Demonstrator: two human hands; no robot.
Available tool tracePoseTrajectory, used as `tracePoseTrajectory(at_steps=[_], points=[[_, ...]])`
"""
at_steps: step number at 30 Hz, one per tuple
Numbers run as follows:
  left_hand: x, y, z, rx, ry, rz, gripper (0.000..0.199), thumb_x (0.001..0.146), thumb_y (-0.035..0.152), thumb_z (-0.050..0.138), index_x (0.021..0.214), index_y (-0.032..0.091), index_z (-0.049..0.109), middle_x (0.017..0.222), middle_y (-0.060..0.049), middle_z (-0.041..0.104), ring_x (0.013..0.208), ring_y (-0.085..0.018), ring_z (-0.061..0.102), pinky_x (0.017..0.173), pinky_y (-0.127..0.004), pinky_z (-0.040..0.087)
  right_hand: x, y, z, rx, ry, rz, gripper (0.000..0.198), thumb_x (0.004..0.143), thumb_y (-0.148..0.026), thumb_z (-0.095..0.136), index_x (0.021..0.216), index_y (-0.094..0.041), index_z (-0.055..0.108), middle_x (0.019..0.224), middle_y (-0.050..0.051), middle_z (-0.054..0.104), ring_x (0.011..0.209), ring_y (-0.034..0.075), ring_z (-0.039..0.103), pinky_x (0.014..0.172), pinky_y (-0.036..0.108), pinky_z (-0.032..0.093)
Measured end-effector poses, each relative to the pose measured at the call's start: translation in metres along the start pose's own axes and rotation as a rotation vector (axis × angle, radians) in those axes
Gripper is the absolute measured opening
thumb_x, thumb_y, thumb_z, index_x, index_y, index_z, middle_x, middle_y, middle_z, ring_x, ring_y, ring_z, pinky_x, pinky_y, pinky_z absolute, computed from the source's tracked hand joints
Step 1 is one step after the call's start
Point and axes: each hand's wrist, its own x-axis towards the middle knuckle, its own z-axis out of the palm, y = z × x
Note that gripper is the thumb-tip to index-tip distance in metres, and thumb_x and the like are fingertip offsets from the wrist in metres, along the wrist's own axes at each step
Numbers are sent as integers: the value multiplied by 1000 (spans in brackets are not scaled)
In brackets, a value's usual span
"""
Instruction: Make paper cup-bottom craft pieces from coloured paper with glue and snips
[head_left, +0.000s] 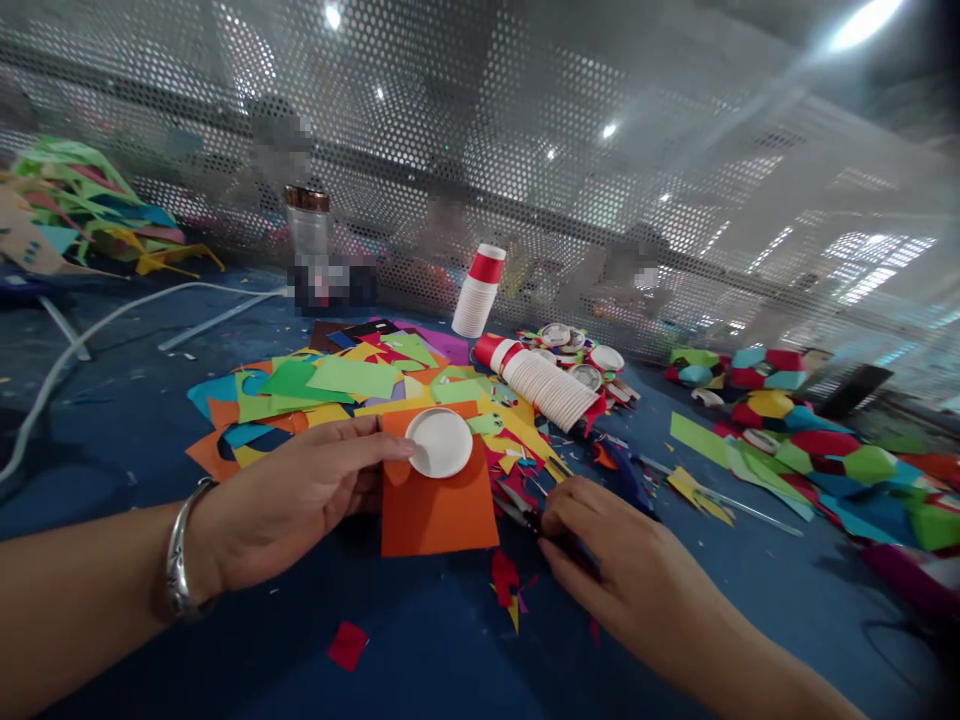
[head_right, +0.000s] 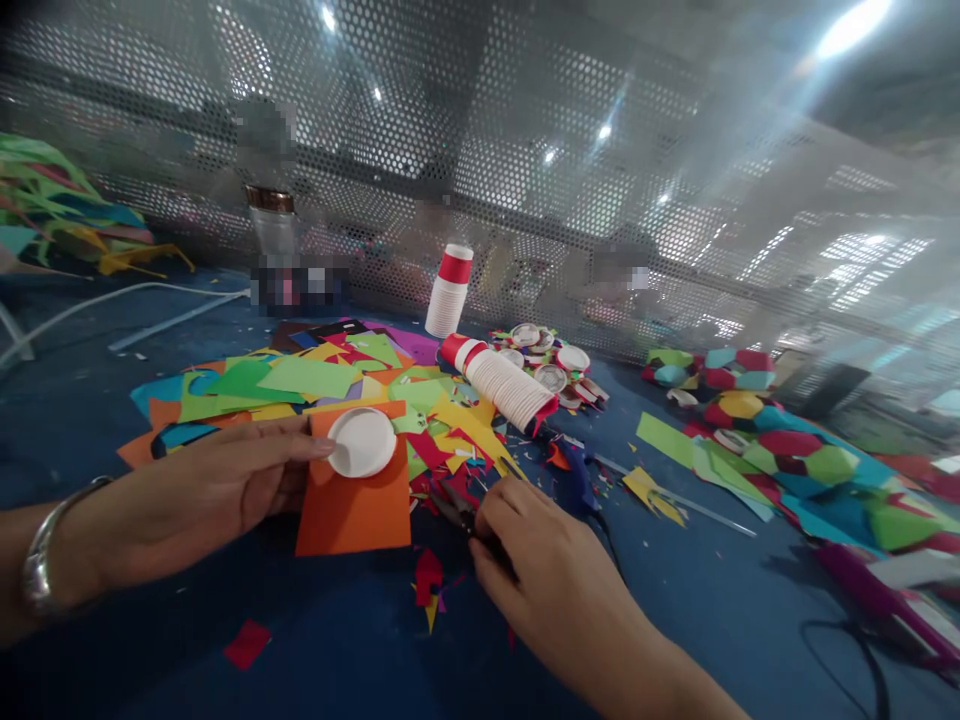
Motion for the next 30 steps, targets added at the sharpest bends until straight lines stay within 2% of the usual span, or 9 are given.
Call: tracePoseTrajectory(at_steps=[8,11,14,17,20,23,26,28,30], points=[[1,0,1,22,23,13,18,85,35,79,93,21,73,104,-6,77,106,-26,68,95,-39,52,5,-7,-12,453,35,210,27,104,-44,46,91,-23,57,84,2,65,71,17,56,63,31,42],[0,5,6,28,7,67,24,83,39,80,99,21,74,103,-8,78,103,-29,71,88,-40,55,13,-14,-9,733,47,272,23,102,-41,48,93,-21,56,80,1,66,66,14,57,59,28,42],[-1,11,10,39,-7,111,30,81,42,81,103,21,75,102,-9,79,101,-29,72,87,-41,56,21,-23,-3,931,96,319,17,101,-37,49,97,-21,54,67,-4,56,54,10,47,50,23,38],[-1,12,12,37,-5,121,33,81,42,81,106,22,76,103,-9,79,101,-30,72,88,-42,56,28,-28,2,1014,169,313,20,101,-40,53,102,-20,55,63,-7,47,52,9,37,45,21,28],[0,8,10,13,4,106,32,81,40,82,107,22,76,105,-9,79,102,-30,72,90,-43,56,33,-27,7,1049,211,305,34,98,-51,60,112,-20,57,70,-6,47,53,8,32,45,21,23],[1,3,8,-24,2,70,21,84,34,81,103,24,77,106,-5,79,101,-25,71,93,-38,55,35,-24,10,1070,145,341,44,95,-59,62,118,-21,58,67,-8,40,52,9,25,43,22,16],[3,1,5,-53,12,66,5,86,29,80,89,26,78,92,1,77,89,-16,70,84,-28,56,34,-21,12,1096,69,359,45,93,-60,65,116,-21,61,65,-9,34,52,8,20,43,23,11],[3,0,4,-48,35,73,4,85,28,81,85,26,78,86,3,76,85,-14,69,78,-23,55,32,-21,13,1123,71,351,45,93,-59,66,114,-20,63,65,-8,34,52,8,20,43,23,11],[3,0,5,-28,44,69,7,86,27,81,92,26,78,95,2,77,88,-14,69,79,-23,56,30,-22,12,1159,90,336,44,93,-58,67,113,-19,63,65,-9,34,52,7,20,43,22,12]])
